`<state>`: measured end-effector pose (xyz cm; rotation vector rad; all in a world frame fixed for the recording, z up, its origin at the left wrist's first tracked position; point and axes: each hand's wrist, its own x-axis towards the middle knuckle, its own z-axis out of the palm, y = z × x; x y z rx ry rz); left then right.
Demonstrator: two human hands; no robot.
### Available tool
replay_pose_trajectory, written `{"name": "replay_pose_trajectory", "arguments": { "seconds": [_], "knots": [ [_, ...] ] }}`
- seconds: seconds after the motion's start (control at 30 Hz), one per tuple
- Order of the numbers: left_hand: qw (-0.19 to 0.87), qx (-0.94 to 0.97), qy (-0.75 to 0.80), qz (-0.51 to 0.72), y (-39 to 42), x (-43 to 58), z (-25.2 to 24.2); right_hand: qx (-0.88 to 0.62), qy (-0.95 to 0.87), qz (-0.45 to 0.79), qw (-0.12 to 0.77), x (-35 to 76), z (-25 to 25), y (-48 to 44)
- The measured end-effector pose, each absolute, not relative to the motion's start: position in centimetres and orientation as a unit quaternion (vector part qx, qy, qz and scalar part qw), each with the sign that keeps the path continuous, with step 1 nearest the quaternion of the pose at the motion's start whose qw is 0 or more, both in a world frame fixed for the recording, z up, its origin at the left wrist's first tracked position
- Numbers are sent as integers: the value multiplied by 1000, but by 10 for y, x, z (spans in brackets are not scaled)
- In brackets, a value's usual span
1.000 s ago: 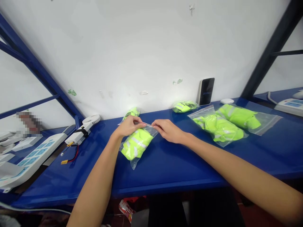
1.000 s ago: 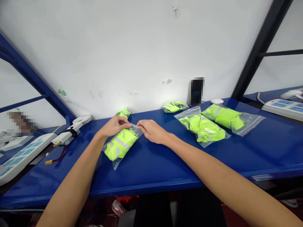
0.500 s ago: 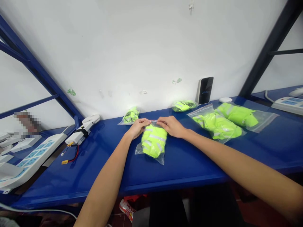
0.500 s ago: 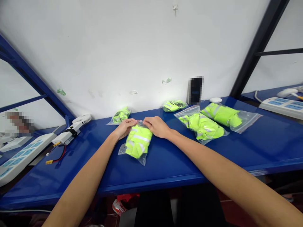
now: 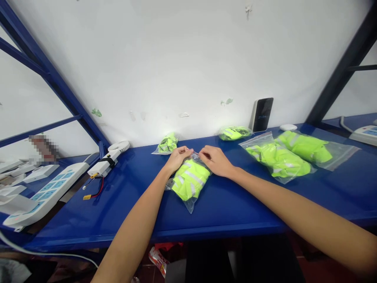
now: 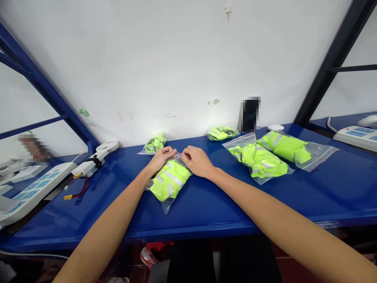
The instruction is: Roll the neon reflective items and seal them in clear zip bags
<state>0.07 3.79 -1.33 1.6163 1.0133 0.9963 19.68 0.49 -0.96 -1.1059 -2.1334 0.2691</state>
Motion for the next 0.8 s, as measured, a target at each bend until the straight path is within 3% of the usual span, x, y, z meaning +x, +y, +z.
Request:
{"name": "replay_pose_trajectory", "arguments": {
  "seconds": [0.23,0.5,0.67,0.8],
  "knots": [
    [235,781,445,370,27,8,-5,-430,-845,190,255,201,-12,9],
    [60,811,466,349,21,9,3,-432,-673,415,435,202,-14,20],
    [-107,818,437,358,13,5,20,-432,-624,498,420,203,-11,21],
    [-87,851,370,362,-7,18,33,-419,-658,480,402,203,-12,18]
  ]
}}
